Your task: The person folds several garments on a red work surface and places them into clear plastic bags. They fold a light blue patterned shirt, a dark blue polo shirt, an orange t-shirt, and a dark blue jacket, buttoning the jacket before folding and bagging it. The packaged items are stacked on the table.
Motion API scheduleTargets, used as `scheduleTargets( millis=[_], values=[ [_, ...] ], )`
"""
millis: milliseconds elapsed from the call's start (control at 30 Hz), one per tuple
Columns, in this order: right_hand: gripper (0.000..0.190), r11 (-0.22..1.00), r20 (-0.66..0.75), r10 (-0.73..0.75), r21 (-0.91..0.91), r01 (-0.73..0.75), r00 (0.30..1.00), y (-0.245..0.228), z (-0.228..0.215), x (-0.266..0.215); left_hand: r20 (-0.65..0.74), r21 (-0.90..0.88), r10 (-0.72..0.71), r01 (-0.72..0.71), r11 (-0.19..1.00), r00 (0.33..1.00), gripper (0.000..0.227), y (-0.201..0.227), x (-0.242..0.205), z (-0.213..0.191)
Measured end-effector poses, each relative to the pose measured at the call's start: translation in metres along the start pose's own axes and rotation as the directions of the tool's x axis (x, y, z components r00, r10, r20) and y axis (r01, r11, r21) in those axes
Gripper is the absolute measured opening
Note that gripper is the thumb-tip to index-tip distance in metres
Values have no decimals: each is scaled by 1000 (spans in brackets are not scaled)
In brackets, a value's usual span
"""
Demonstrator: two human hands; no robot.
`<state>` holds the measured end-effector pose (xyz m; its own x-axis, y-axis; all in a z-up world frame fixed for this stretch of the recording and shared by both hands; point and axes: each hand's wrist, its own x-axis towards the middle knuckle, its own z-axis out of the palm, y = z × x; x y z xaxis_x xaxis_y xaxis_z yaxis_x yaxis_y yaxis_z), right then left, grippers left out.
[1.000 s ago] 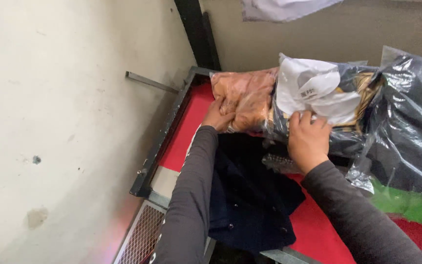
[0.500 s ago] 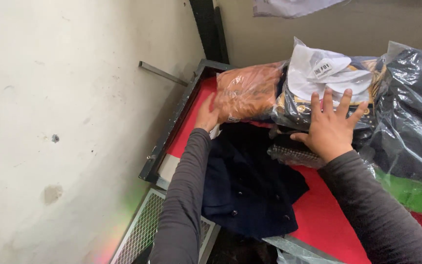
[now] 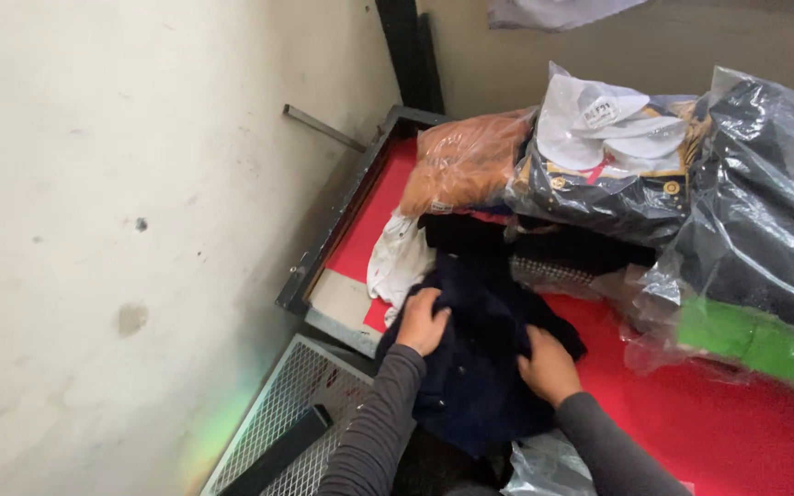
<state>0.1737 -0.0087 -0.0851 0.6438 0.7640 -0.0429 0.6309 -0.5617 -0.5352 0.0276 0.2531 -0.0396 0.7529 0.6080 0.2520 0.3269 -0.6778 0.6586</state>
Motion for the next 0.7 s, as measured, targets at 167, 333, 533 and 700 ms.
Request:
scheduleTargets(
  millis=[167,333,533,700],
  values=[
    [65,992,194,118,-74,-106,974,41,-19,-66,281,-159,-8,54,986,960,40,40,-25,3],
    [39,957,135,289,-22,-289,948,67,-56,-138,395,-253,26,82,964,918,36,90,-48,11],
    [42,828,-122,555,169,-534,823,111,-128,-211,159,-435,-129,186,881,979,39,104,-37,28],
    [64,703,-163,697,347,-621,698,115,-196,-232,52,-258,-186,193,947,981,48,102,-46,58]
  ],
)
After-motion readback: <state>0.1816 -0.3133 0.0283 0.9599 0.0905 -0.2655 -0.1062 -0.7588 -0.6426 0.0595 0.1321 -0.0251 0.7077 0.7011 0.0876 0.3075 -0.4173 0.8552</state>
